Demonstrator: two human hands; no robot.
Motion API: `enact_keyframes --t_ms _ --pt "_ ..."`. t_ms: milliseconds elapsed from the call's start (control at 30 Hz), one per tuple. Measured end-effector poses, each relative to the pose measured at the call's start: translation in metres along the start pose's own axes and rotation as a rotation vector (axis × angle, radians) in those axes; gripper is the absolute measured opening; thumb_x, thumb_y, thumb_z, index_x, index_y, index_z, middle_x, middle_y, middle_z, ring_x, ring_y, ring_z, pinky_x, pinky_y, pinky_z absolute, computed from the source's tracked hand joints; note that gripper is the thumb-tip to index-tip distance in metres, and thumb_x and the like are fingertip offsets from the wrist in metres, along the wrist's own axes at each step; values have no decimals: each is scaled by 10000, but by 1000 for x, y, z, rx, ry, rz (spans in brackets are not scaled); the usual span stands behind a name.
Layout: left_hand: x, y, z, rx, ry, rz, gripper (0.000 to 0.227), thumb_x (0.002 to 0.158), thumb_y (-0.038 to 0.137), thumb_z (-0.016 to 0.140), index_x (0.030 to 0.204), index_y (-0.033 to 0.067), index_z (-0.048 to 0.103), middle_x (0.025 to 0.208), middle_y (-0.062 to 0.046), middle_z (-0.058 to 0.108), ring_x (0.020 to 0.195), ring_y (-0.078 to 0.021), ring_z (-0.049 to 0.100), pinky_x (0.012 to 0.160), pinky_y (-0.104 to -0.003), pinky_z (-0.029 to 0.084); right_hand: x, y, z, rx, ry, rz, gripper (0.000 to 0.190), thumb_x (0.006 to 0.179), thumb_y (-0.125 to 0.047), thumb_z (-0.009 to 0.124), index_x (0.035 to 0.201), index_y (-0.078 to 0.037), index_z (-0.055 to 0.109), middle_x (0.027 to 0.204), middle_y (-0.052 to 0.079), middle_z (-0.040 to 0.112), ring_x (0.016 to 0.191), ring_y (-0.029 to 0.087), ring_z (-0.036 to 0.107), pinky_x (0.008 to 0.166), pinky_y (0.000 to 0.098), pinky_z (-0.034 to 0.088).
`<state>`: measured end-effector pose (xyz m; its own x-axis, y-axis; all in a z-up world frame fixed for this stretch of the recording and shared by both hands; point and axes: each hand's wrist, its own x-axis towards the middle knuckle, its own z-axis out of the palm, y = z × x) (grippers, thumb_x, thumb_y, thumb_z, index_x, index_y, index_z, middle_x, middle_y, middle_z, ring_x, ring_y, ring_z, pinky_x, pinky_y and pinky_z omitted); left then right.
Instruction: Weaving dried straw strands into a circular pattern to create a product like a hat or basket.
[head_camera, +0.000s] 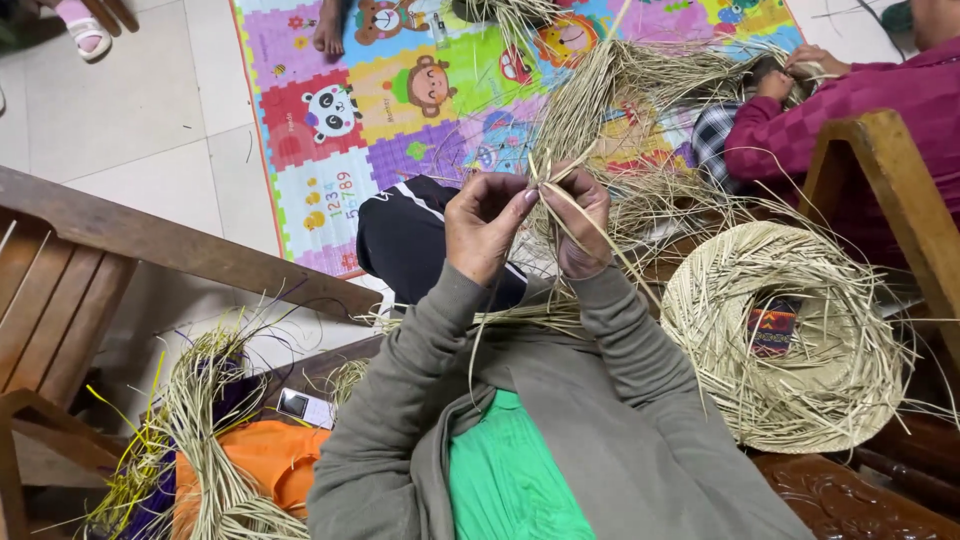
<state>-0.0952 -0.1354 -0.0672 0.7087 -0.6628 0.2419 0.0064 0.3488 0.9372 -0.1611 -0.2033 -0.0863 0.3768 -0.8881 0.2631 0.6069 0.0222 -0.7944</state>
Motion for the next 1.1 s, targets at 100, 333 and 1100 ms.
enact_keyframes --t_ms 100,333,1100 --pt "0 0 -2 27 -23 -15 156 683 82 730 809 40 647 669 -47 601 637 -53 537 552 -179 482 1 7 -10 -6 -11 -3 112 688 -45 635 719 0 537 682 123 545 659 141 551 602 229 440" --pt "-2 11 -4 169 -52 65 125 675 63 729 790 75 679 669 -69 592 608 -75 565 535 -183 496 0 10 -14 -6 13 9 113 695 -20 641 744 9 543 701 100 557 661 118 562 593 206 451" --pt "10 9 -12 126 -134 -121 276 702 41 649 938 88 515 725 -67 621 634 -57 574 586 -176 491 4 21 -22 -90 -65 -55 131 706 -12 655 732 25 532 741 106 505 640 132 549 605 263 451"
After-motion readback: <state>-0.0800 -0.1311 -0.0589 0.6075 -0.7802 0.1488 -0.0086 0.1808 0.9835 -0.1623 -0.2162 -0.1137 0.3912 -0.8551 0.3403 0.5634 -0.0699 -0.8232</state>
